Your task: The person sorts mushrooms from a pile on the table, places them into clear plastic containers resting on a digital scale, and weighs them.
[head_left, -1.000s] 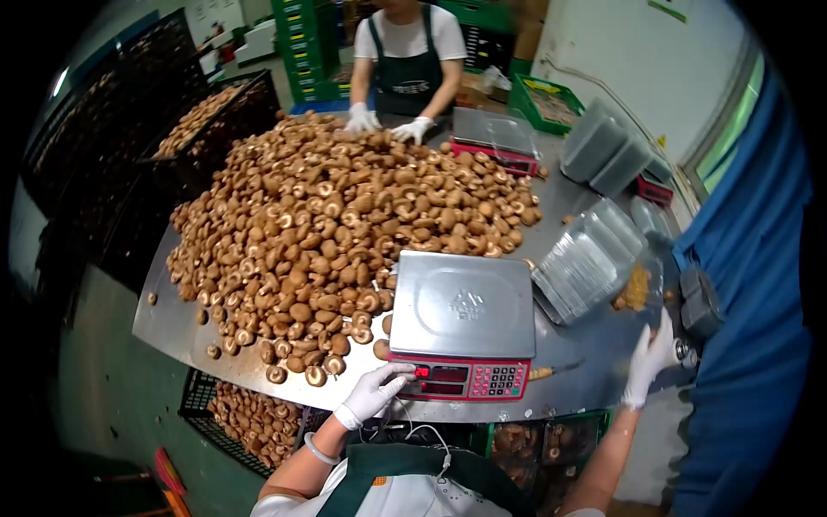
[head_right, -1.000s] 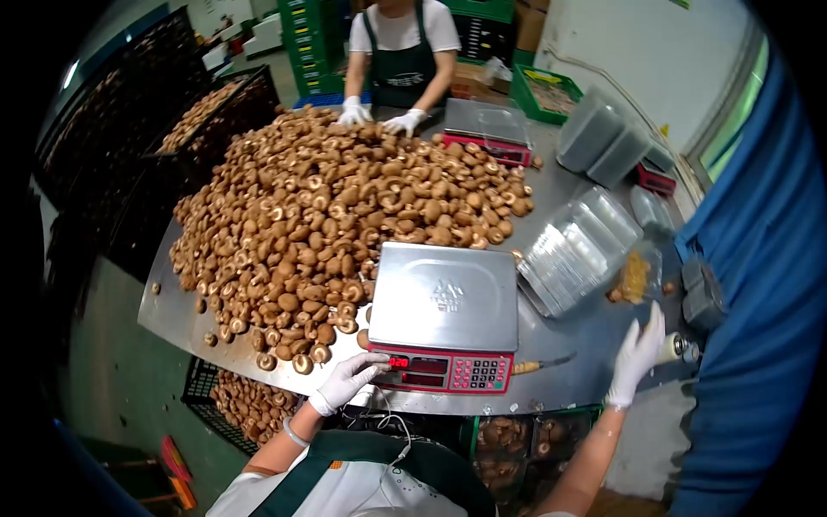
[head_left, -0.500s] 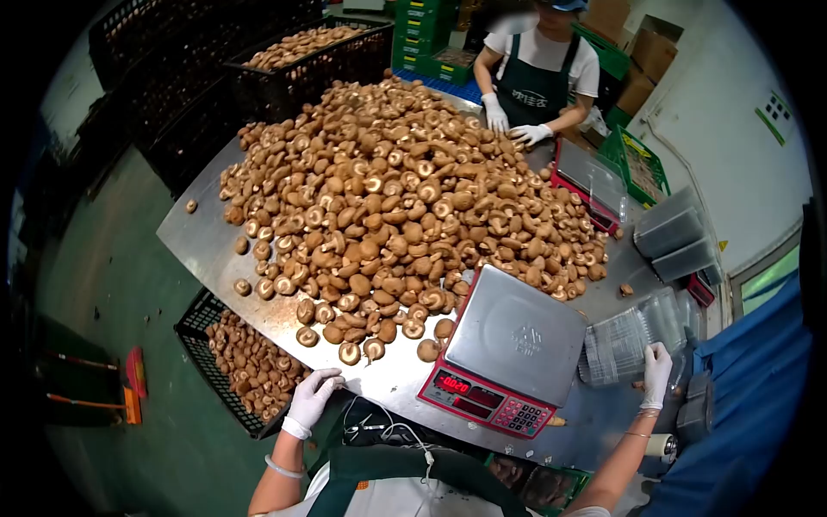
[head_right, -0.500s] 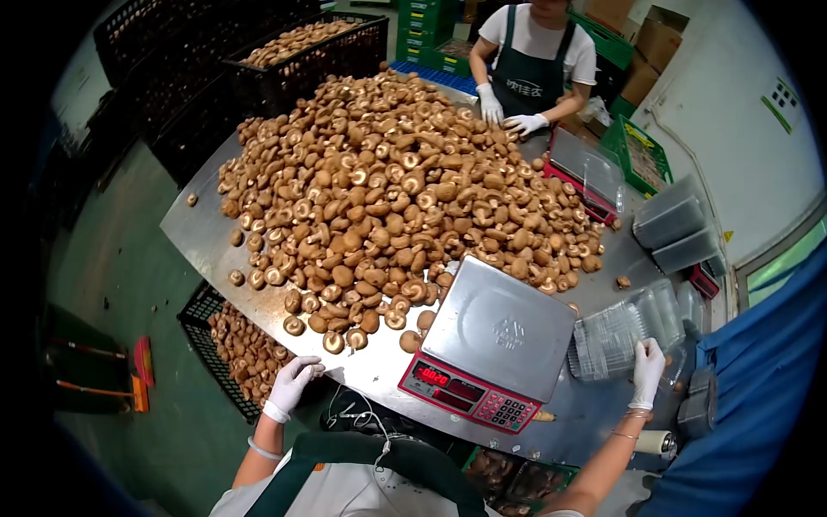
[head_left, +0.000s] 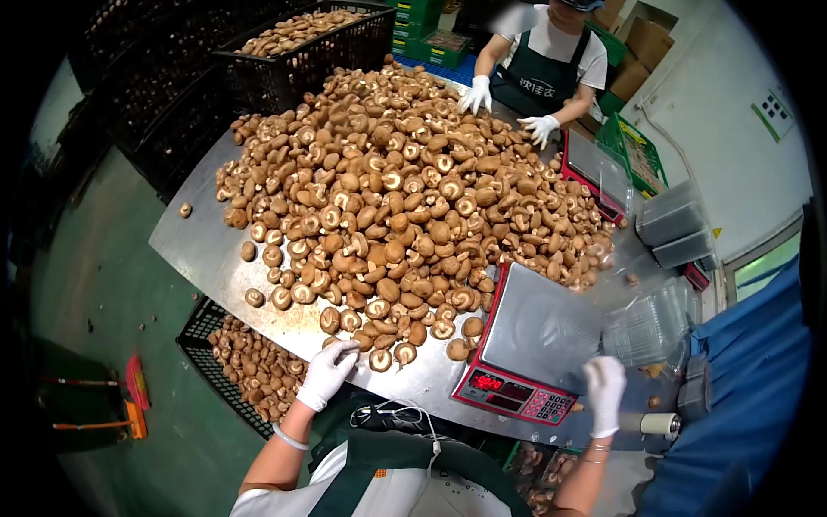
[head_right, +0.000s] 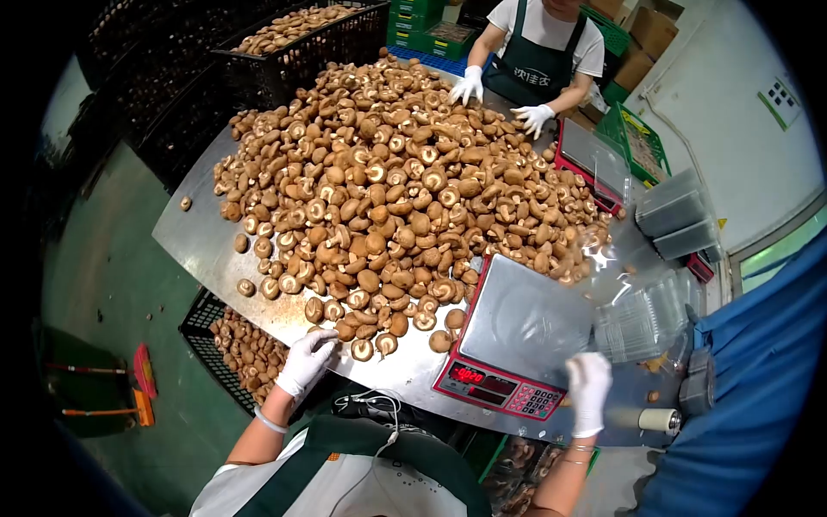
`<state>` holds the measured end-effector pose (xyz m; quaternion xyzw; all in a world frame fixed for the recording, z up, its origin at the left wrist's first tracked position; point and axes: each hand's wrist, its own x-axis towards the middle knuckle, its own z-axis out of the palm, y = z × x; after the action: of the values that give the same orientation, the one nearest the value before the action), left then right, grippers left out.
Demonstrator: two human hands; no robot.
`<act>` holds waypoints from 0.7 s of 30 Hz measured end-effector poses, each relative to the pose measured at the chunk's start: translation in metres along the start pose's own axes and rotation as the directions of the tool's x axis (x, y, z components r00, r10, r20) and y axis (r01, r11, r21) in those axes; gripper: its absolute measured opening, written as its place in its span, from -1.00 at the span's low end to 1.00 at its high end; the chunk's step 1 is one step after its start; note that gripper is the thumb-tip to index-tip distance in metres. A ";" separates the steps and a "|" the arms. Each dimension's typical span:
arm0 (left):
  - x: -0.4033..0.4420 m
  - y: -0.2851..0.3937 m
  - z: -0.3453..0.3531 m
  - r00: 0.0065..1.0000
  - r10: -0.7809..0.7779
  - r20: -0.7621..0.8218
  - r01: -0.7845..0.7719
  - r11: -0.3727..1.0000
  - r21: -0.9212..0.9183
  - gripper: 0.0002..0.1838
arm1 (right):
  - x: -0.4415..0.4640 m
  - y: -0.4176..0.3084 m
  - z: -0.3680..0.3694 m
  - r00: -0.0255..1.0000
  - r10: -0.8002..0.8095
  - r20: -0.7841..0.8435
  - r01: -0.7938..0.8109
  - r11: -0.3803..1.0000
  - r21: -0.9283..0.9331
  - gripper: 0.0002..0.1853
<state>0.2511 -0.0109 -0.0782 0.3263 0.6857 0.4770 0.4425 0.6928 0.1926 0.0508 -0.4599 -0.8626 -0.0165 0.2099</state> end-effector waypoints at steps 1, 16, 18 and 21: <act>0.005 0.007 -0.005 0.993 0.109 -0.032 -0.103 0.981 0.164 -0.73 | -0.009 -0.009 0.010 0.992 0.035 0.117 -0.039 0.999 0.027 -0.82; 0.070 0.017 -0.031 0.851 0.525 0.018 -0.477 0.756 0.448 -0.71 | 0.111 -0.268 0.183 0.986 0.013 0.165 -0.086 0.892 0.444 -0.67; 0.045 0.018 -0.068 0.867 0.495 -0.054 -0.445 0.820 0.361 -0.71 | 0.112 -0.282 0.220 0.968 -0.085 0.237 0.045 0.985 0.169 -0.57; 0.012 0.002 -0.138 0.945 0.327 0.026 -0.288 0.789 0.542 -0.68 | 0.107 -0.273 0.237 0.986 -0.036 0.163 -0.014 0.956 0.294 -0.59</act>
<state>0.1198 -0.0503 -0.0582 0.5277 0.7444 0.3416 0.2252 0.3392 0.1721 -0.0798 -0.4186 -0.8726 0.1491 0.2028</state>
